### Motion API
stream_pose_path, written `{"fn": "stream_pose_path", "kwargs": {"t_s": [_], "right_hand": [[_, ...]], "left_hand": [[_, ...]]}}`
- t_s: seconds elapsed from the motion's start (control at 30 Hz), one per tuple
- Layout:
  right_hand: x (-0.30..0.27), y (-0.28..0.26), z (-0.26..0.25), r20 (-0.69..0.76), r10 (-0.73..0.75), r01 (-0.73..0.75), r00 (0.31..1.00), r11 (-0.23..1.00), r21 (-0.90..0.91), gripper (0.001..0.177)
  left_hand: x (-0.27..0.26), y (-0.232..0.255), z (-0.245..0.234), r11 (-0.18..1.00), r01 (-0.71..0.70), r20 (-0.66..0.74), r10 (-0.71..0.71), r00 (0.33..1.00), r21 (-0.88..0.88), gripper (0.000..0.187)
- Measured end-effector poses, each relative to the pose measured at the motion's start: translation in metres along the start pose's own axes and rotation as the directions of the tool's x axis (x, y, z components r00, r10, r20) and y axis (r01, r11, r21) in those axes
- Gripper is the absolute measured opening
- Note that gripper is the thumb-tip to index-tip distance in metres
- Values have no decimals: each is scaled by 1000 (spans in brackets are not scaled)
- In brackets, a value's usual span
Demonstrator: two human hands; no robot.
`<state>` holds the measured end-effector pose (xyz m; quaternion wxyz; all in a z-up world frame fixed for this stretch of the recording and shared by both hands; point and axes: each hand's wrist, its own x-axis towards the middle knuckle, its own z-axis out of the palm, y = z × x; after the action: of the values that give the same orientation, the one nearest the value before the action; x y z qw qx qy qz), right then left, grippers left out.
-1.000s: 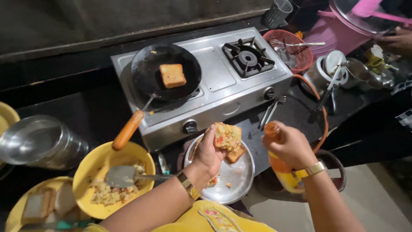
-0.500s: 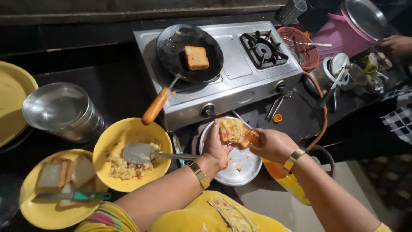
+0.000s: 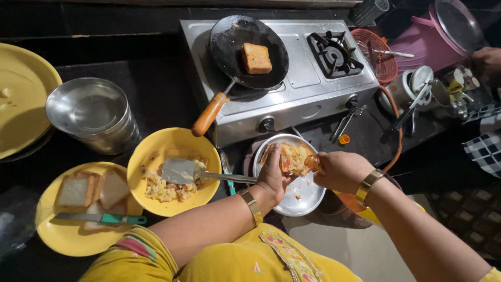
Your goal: The person spreads a vegetable filling from a bowl onto bread slices using a spatula, squeezes sauce from a bottle onto the filling, and assembles sandwich halves. They place plain bread slices into a frying pan on a gas stove to toast, then continue filling and stacking the prepared sandwiches on a plate.
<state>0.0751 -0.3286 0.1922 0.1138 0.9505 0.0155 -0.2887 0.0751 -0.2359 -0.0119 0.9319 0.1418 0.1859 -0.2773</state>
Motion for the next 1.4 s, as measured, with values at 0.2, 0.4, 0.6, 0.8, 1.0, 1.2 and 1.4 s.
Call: {"fn": "stream_pose_path", "kwargs": {"t_s": [0.2, 0.4, 0.6, 0.8, 1.0, 1.2, 1.4], "right_hand": [[2, -7, -6, 14, -1, 1, 1000, 1000, -17, 36], [1, -7, -8, 19, -15, 16, 1000, 996, -82, 33], [0, -11, -8, 19, -27, 29, 999, 993, -118, 31], [1, -13, -10, 47, -2, 9, 999, 988, -157, 29], [1, -11, -11, 11, -38, 40, 999, 986, -164, 28], [2, -14, -13, 2, -63, 63, 998, 981, -181, 29], [2, -20, -17, 13, -30, 32, 999, 981, -193, 28]], "left_hand": [[-6, 7, 2, 998, -9, -48, 12, 999, 67, 63], [-14, 9, 4, 997, 12, 18, -14, 1000, 74, 61], [-15, 8, 5, 996, 43, 2, -43, 999, 84, 59], [-18, 8, 2, 993, 59, 3, -60, 998, 98, 60], [-22, 10, 3, 991, 65, 21, -68, 997, 114, 62], [-26, 12, 4, 990, 59, 72, -69, 995, 130, 64], [-28, 13, 3, 991, 63, 84, -73, 994, 115, 65]]}}
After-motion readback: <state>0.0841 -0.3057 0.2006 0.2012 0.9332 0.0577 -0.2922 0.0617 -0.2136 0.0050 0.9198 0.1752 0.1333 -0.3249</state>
